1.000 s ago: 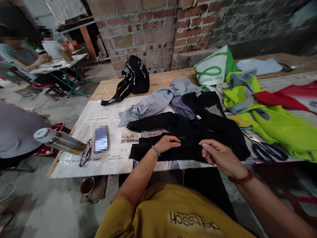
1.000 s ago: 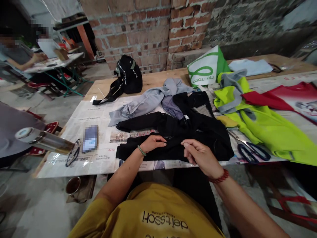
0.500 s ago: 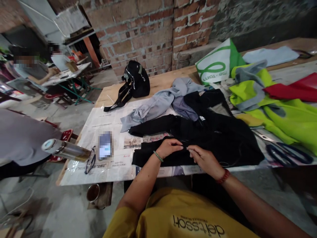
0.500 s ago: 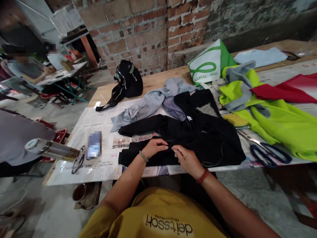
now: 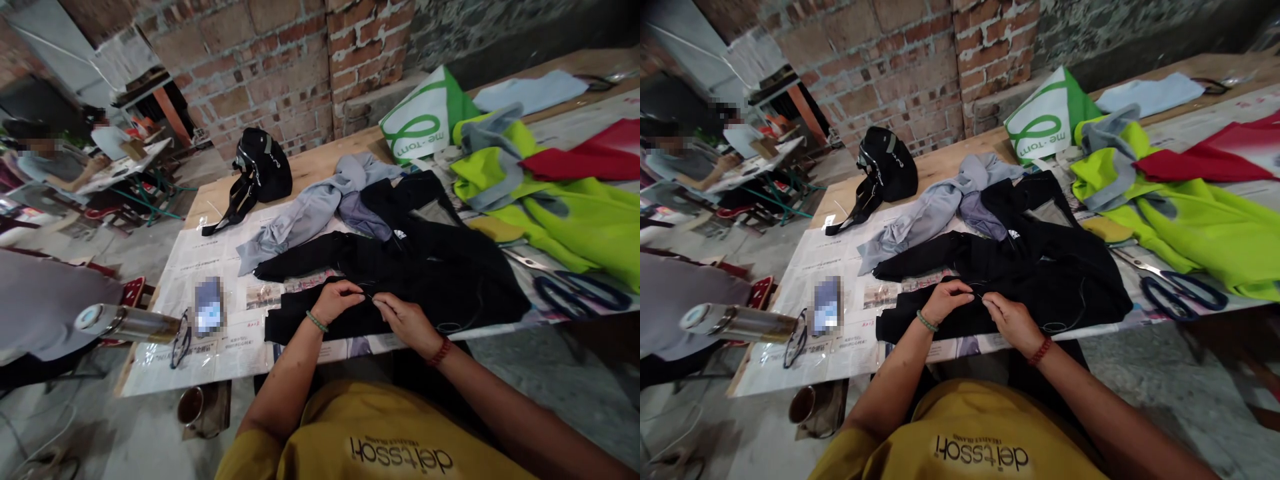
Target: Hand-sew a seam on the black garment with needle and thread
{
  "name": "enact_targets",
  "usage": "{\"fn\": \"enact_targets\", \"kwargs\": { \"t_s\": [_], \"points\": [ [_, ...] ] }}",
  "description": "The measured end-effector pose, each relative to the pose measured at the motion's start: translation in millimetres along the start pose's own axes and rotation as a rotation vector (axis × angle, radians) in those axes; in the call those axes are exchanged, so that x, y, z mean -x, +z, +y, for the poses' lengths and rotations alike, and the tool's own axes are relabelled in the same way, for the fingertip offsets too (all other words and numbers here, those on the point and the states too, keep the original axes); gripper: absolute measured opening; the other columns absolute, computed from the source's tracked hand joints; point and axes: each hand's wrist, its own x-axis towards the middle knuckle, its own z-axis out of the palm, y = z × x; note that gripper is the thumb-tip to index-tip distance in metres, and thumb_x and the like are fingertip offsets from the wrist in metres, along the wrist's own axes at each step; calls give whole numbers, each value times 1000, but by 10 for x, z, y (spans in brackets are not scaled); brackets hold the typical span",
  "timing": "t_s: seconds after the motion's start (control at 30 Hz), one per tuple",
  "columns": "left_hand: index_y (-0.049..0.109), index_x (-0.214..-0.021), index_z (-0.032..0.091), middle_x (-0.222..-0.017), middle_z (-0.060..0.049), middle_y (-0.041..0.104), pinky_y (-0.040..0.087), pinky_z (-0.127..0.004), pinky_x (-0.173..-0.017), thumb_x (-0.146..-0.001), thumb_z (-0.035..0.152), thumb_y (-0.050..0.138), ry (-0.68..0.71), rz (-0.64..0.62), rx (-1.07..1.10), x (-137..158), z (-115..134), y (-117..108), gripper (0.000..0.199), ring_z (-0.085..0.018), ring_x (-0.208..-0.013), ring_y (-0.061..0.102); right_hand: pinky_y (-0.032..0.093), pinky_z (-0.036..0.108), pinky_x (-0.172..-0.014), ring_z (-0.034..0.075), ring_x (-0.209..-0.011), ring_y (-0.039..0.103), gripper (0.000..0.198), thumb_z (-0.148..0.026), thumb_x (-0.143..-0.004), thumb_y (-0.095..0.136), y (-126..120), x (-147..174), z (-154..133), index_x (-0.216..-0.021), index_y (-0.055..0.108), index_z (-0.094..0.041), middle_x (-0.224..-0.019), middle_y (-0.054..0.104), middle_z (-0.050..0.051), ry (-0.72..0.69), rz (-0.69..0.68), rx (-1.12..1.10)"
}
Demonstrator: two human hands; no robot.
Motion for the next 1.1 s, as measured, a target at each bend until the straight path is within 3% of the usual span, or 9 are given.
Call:
{"fn": "enact_targets", "kwargs": {
  "t_s": [0.27, 0.77, 0.87, 1.1],
  "points": [
    [68, -73, 14, -69, -1, 60, 39, -23, -62, -65, 33, 71, 127, 29, -141, 19, -13, 31, 20, -9, -63, 49, 38, 19, -49, 9, -50, 53, 27, -34, -92, 37, 13, 53, 22, -91, 59, -17, -61, 59, 0, -35, 19, 28],
    [69, -73, 14, -69, -2, 58, 38, -21, -57, -68, 34, 70, 209, -18, -201, 48, 15, 14, 21, -8, -60, 47, 42, 20, -51, 11, -55, 57, 30, -35, -92, 35, 50, 54, -25, -95, 60, -19, -67, 62, 2, -16, 28, 69],
    [70, -73, 14, -72, -3, 61, 41, -23, -62, -68, 33, 70, 220, -10, -207, 49, 15, 8, 20, -10, -64, 52, 43, 21, -53, 11, -57, 58, 29, -35, -92, 36, 44, 72, -27, -95, 60, -20, -67, 63, 2, -17, 35, 64],
    [66, -73, 12, -102, -11, 67, 45, -30, -83, -69, 27, 69, 193, -61, -26, 66, 23, 11, 16, -18, -93, 61, 45, 21, -57, 11, -58, 58, 25, -32, -91, 38, 7, 102, -28, -92, 60, -19, -67, 62, 2, -37, 53, 53]
  ]
}}
